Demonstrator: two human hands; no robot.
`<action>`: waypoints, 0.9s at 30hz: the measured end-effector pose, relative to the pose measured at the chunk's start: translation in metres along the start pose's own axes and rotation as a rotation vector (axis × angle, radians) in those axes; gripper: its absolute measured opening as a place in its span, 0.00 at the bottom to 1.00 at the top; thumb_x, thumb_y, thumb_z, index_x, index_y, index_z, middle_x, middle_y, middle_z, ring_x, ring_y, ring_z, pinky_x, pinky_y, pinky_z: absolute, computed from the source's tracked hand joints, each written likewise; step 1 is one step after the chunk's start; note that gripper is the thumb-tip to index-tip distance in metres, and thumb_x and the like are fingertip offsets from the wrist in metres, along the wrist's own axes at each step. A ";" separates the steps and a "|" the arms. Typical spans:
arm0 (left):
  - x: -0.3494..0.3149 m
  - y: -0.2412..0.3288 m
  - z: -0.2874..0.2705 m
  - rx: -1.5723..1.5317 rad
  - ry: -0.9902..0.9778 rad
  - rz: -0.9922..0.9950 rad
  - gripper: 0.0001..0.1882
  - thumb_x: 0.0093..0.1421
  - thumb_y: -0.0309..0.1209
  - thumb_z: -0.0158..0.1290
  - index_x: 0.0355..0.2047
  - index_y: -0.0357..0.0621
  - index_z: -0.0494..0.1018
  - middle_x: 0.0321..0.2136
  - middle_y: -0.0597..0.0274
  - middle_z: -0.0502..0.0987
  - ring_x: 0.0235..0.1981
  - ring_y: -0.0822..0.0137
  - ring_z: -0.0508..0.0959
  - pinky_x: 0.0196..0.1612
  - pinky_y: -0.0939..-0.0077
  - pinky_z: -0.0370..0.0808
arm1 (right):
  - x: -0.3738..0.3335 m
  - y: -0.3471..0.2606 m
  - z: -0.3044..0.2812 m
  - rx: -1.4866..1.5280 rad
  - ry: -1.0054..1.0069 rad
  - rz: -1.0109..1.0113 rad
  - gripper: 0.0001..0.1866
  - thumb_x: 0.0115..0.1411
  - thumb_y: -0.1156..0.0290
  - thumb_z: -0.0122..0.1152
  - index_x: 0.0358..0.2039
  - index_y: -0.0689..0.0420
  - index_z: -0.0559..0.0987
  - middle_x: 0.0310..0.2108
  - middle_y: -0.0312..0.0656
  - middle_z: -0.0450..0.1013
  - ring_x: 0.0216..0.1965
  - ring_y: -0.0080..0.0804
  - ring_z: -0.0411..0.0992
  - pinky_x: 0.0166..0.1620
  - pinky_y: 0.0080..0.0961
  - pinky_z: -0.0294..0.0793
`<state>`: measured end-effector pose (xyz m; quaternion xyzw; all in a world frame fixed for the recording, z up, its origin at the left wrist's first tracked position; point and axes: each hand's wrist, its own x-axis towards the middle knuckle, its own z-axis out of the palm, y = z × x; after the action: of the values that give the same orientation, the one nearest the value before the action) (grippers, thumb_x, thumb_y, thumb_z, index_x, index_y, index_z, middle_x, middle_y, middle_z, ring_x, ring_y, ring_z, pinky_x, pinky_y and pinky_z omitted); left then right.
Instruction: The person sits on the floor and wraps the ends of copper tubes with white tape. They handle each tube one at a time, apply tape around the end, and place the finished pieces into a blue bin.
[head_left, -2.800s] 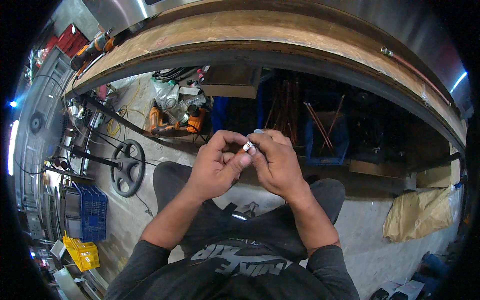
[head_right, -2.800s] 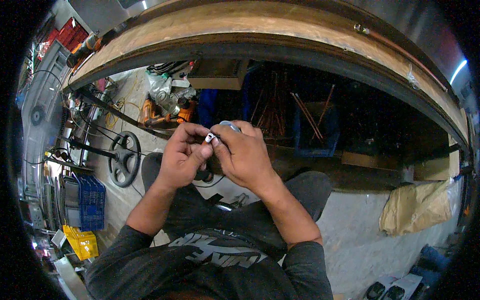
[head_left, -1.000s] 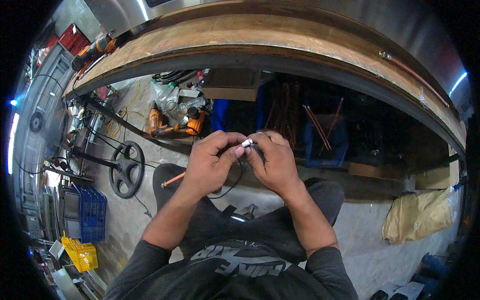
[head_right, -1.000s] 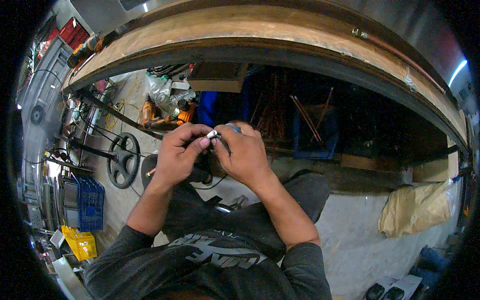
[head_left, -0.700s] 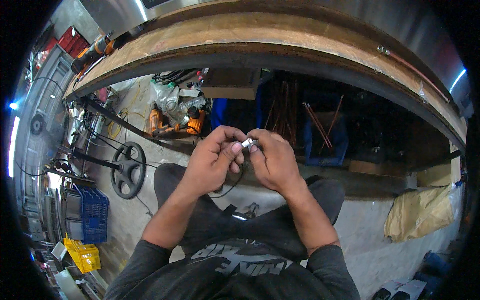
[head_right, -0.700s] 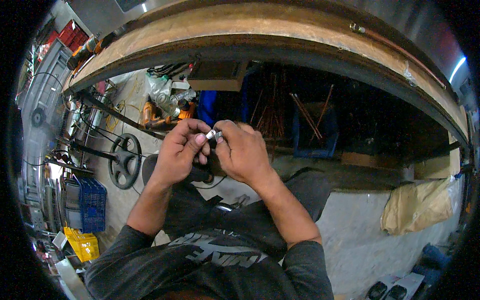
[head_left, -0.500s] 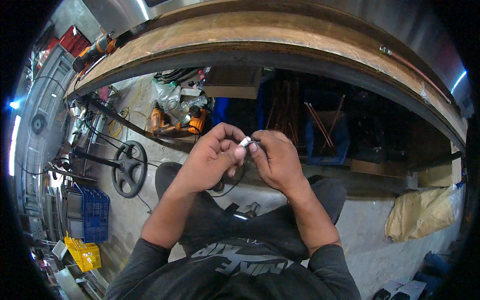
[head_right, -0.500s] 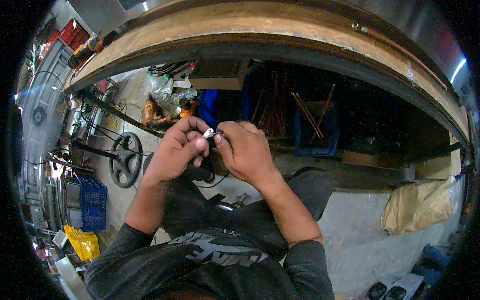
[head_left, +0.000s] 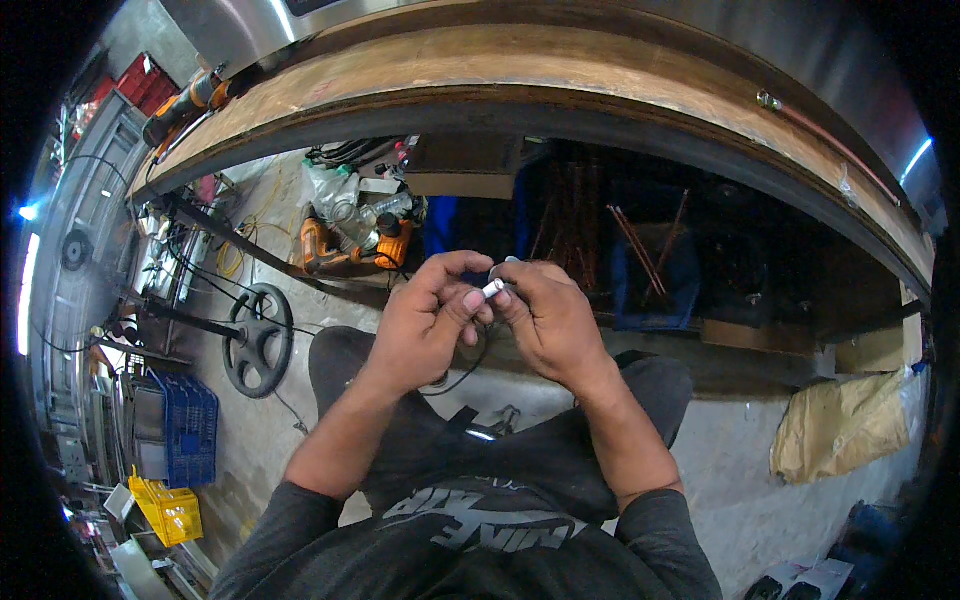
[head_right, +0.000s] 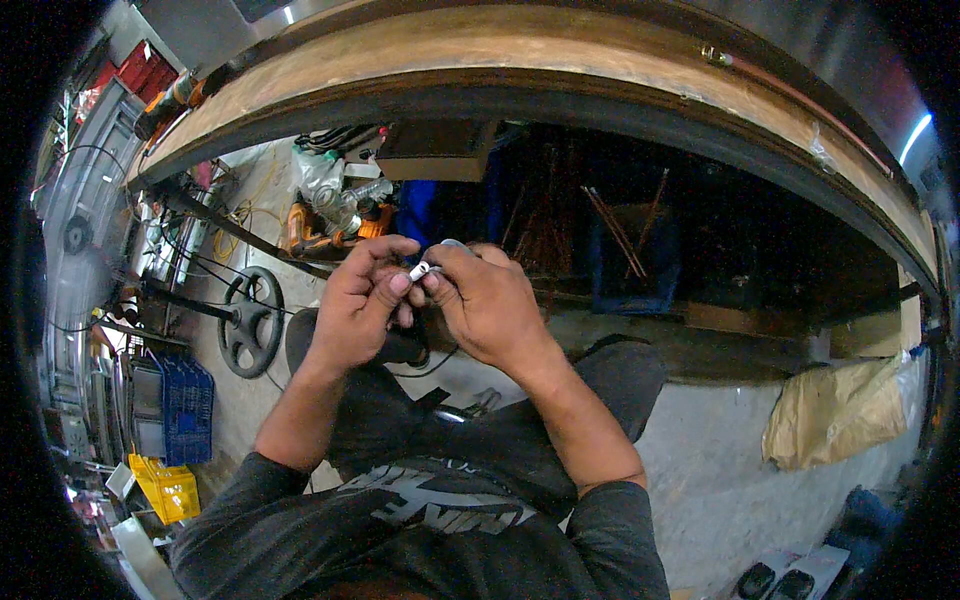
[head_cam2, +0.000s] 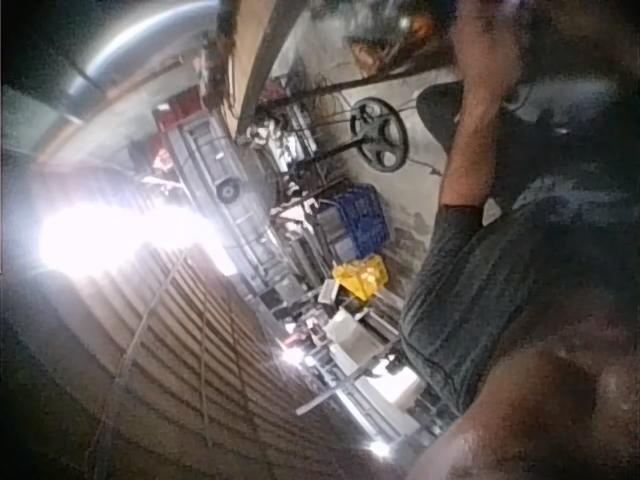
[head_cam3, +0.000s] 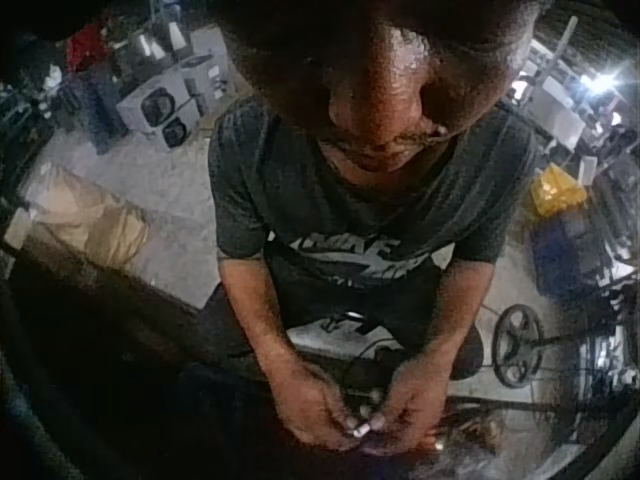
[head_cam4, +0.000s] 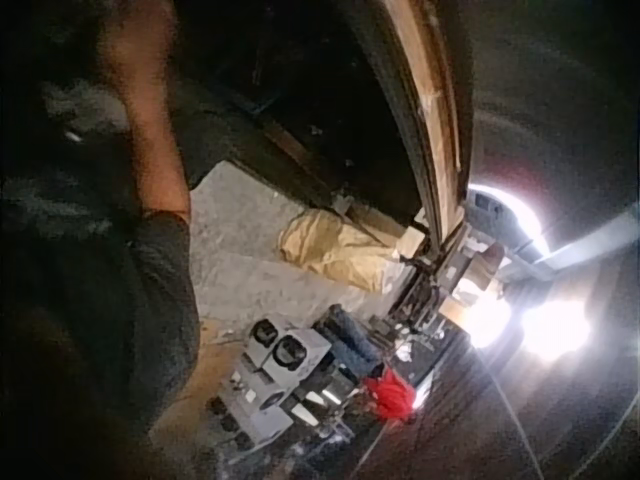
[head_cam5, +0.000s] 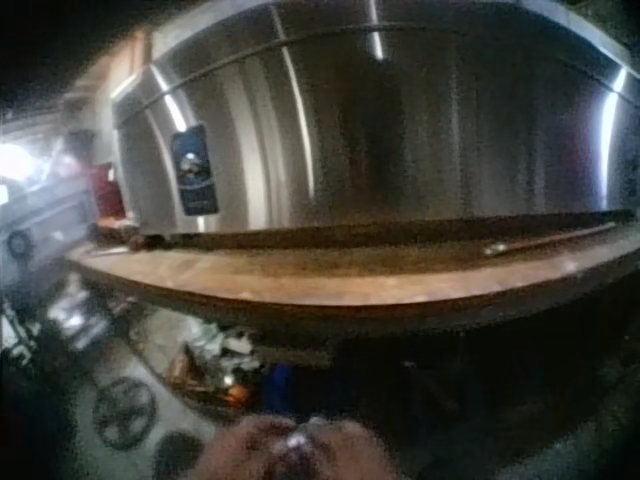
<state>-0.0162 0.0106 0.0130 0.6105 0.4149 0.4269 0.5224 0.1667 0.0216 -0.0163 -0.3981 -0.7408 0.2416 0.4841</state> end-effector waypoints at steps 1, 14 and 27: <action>0.000 -0.001 -0.001 -0.029 -0.011 -0.018 0.13 0.65 0.28 0.54 0.48 0.37 0.69 0.30 0.66 0.76 0.26 0.80 0.73 0.29 0.85 0.72 | 0.000 0.000 -0.001 0.012 -0.018 0.002 0.10 0.62 0.66 0.58 0.41 0.54 0.77 0.33 0.45 0.76 0.36 0.52 0.73 0.40 0.43 0.72; 0.009 -0.011 -0.002 0.201 0.010 0.223 0.10 0.65 0.27 0.53 0.45 0.36 0.72 0.32 0.63 0.78 0.27 0.79 0.75 0.31 0.84 0.72 | -0.004 0.001 0.001 -0.117 0.022 -0.031 0.13 0.63 0.68 0.57 0.46 0.59 0.76 0.38 0.51 0.76 0.43 0.52 0.73 0.46 0.40 0.71; 0.009 -0.013 -0.003 0.164 0.007 0.123 0.13 0.63 0.28 0.57 0.45 0.38 0.69 0.32 0.63 0.77 0.29 0.80 0.75 0.31 0.84 0.73 | -0.004 0.001 0.001 -0.038 -0.016 -0.011 0.13 0.62 0.70 0.58 0.46 0.60 0.76 0.38 0.51 0.76 0.42 0.52 0.73 0.47 0.39 0.71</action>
<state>-0.0168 0.0215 0.0014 0.6740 0.4121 0.4248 0.4421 0.1668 0.0188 -0.0199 -0.4014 -0.7513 0.2279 0.4718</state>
